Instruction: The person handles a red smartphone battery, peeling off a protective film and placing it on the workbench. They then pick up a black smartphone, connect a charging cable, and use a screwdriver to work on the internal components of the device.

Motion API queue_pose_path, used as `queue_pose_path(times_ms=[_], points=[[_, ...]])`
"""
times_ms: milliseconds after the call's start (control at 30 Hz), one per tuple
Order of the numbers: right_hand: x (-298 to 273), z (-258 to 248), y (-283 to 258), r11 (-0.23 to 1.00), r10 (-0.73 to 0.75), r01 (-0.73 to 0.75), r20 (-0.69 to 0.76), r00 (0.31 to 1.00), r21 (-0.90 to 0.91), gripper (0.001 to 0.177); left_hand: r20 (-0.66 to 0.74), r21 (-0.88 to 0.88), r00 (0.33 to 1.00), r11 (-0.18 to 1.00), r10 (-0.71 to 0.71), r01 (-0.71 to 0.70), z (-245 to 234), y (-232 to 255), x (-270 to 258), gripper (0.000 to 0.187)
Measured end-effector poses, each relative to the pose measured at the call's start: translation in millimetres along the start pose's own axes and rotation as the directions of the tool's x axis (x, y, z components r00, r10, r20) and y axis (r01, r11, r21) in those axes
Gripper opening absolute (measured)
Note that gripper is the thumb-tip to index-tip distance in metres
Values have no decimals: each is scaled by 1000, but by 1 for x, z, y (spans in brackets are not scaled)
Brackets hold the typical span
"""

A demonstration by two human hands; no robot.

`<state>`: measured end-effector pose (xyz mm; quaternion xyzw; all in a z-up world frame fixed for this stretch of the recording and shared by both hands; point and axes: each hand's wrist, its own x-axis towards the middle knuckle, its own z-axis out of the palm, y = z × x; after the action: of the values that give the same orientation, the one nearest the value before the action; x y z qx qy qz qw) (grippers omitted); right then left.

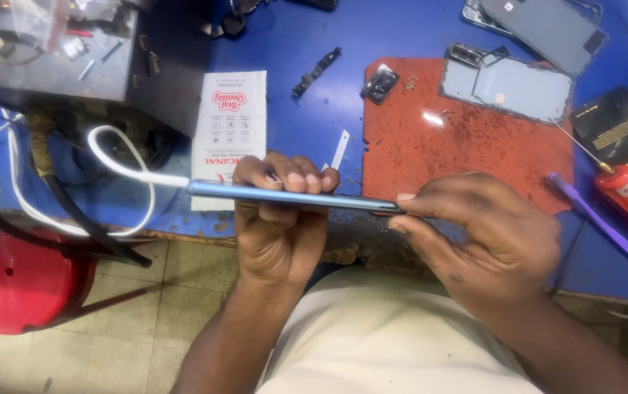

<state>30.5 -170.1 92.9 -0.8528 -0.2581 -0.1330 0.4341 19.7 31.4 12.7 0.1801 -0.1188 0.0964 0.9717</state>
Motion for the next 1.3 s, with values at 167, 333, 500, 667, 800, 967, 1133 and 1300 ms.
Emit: queue_pose_path(times_ms=[167, 333, 500, 667, 800, 967, 1133, 1300], points=[[1, 1, -4, 998, 45, -46, 20, 999, 47, 20, -17, -2, 1000, 1000, -1, 1, 0, 0, -2, 12], [4, 0, 5, 971, 125, -139, 82, 989, 195, 17, -34, -31, 999, 1000, -8, 7, 0, 0, -1, 10], [-4, 9, 17, 880, 195, -193, 39, 980, 434, 21, -22, -48, 1000, 999, -6, 5, 2, 1, -1, 8], [-18, 17, 21, 888, 199, -175, -11, 980, 425, 17, -78, -124, 996, 992, -35, 25, 5, -1, 1, 10], [-15, 18, 24, 850, 247, -232, 31, 969, 472, 16, -78, -106, 997, 994, -11, 3, 6, 1, 2, 9], [-8, 16, 31, 808, 165, -155, 34, 986, 568, 19, -83, -13, 996, 999, 41, -42, 7, 3, 1, 14], [-13, 23, 30, 640, 410, -389, 135, 902, 662, 28, 149, 260, 977, 948, 150, -185, 2, 3, 7, 14], [-11, 29, 28, 6, 375, -510, 471, 799, 860, 69, 474, 586, 878, 768, -67, -258, -5, 5, 11, 16]])
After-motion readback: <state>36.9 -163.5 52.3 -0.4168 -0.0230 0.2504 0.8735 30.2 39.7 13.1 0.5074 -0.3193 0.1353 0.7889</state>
